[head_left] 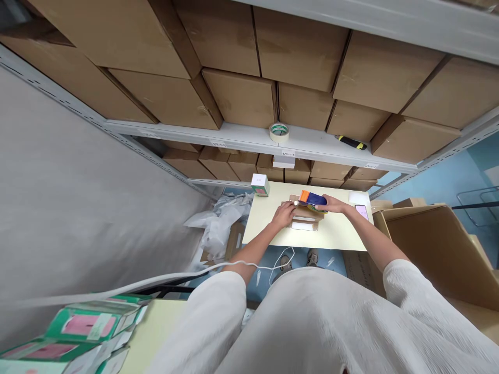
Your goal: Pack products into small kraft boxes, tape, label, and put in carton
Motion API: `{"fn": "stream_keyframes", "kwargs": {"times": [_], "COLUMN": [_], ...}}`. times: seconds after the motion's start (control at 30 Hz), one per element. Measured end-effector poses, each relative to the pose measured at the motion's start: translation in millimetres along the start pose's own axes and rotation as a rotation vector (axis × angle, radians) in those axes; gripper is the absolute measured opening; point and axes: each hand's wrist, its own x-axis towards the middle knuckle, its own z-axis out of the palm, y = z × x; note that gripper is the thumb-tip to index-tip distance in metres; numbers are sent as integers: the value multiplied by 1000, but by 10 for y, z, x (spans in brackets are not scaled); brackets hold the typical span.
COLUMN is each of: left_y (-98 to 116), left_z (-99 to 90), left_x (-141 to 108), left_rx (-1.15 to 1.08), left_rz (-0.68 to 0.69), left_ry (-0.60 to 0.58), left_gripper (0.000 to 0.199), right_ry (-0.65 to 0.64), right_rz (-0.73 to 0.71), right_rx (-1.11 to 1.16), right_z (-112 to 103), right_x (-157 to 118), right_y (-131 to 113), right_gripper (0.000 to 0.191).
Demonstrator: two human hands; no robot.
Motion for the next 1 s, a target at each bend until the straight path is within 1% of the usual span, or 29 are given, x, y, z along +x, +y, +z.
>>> {"fn": "stream_keyframes", "kwargs": {"times": [0.07,0.1,0.17,0.23,0.37,0.47,0.6,0.73,0.87,0.93,1.0], "left_y": [0,2,11,25,52,59,57,65,75,82,96], "left_z": [-4,-6,-11,-24,-84,-143,-190,-181,-169,-190,-235], "left_x": [-4,-7,-11,-2,66,110,82,38,44,55,74], "left_rx": [2,-2,-14,-33,-101,-119,-68,-71,-88,-137,-224], "left_rz": [1,0,-3,-2,-34,-60,-14,3,-30,-60,-119], "left_ry": [1,2,-2,-7,-12,-40,-57,-42,-56,-55,-25], "left_gripper": [38,38,39,39,40,41,40,42,42,40,38], "right_ry": [24,51,115,144,142,152,134,140,108,113,124], "right_rz": [-29,-33,-24,-24,-48,-69,-101,-98,-66,-68,-77], "right_rx": [-60,-101,-181,-220,-218,-209,-192,-143,-144,-139,-130], "right_z": [29,39,55,64,64,45,3,-3,37,55,65], "right_x": [-10,-9,-1,6,-2,-22,-34,-7,27,33,31], "right_y": [8,16,37,63,119,132,69,4,52,104,153], "right_gripper": [56,57,54,51,50,49,47,53,54,55,56]}}
